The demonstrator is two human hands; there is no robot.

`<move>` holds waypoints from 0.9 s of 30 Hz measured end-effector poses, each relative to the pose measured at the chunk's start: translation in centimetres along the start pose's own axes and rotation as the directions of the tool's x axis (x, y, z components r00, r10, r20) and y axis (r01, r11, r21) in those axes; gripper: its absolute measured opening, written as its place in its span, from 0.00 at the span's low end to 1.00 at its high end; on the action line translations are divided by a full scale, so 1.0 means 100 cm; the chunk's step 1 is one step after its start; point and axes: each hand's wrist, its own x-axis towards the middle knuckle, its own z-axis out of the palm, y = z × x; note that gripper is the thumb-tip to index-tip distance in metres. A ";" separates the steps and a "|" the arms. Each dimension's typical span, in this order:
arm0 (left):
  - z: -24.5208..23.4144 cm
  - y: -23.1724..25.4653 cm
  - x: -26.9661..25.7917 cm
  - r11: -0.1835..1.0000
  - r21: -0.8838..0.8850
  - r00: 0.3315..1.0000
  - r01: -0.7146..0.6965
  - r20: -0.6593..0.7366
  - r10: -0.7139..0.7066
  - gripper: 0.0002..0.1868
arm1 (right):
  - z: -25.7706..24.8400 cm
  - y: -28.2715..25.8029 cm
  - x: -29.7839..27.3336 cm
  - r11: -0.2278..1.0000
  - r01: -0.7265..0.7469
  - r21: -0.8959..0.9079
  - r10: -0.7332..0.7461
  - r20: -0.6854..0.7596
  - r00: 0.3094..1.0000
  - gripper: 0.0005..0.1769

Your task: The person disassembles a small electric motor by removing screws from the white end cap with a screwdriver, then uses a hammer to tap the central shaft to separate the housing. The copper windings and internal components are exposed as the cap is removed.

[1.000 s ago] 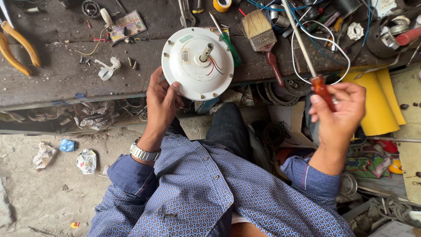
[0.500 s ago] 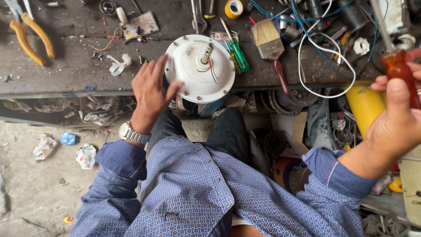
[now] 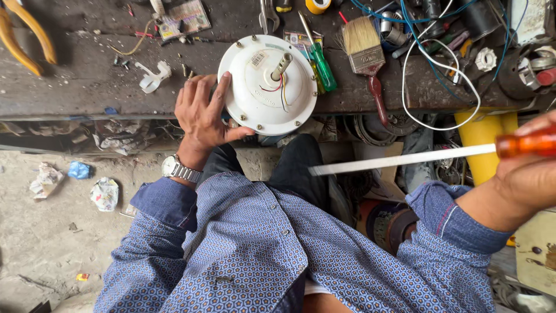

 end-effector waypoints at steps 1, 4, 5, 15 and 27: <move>0.001 0.000 -0.001 1.000 0.002 1.000 0.001 -0.003 -0.001 0.57 | -0.012 0.007 -0.003 1.000 -0.002 -0.003 0.002 -0.011 1.000 0.30; 0.003 -0.001 -0.002 1.000 0.005 1.000 0.002 -0.010 -0.002 0.57 | -0.029 0.019 -0.004 1.000 -0.012 -0.014 0.012 -0.021 1.000 0.33; 0.003 -0.002 -0.002 1.000 0.000 1.000 0.005 -0.011 -0.005 0.57 | -0.027 0.020 0.000 1.000 -0.026 -0.005 0.026 -0.019 0.999 0.34; 0.003 -0.001 -0.003 0.999 0.038 1.000 0.004 -0.017 -0.004 0.59 | 0.110 -0.042 0.052 0.998 -0.026 0.049 0.012 0.254 0.967 0.34; 0.000 0.001 -0.001 1.000 0.012 1.000 0.006 -0.023 -0.006 0.59 | 0.162 -0.070 0.059 0.997 -0.008 0.079 -0.017 0.302 0.953 0.33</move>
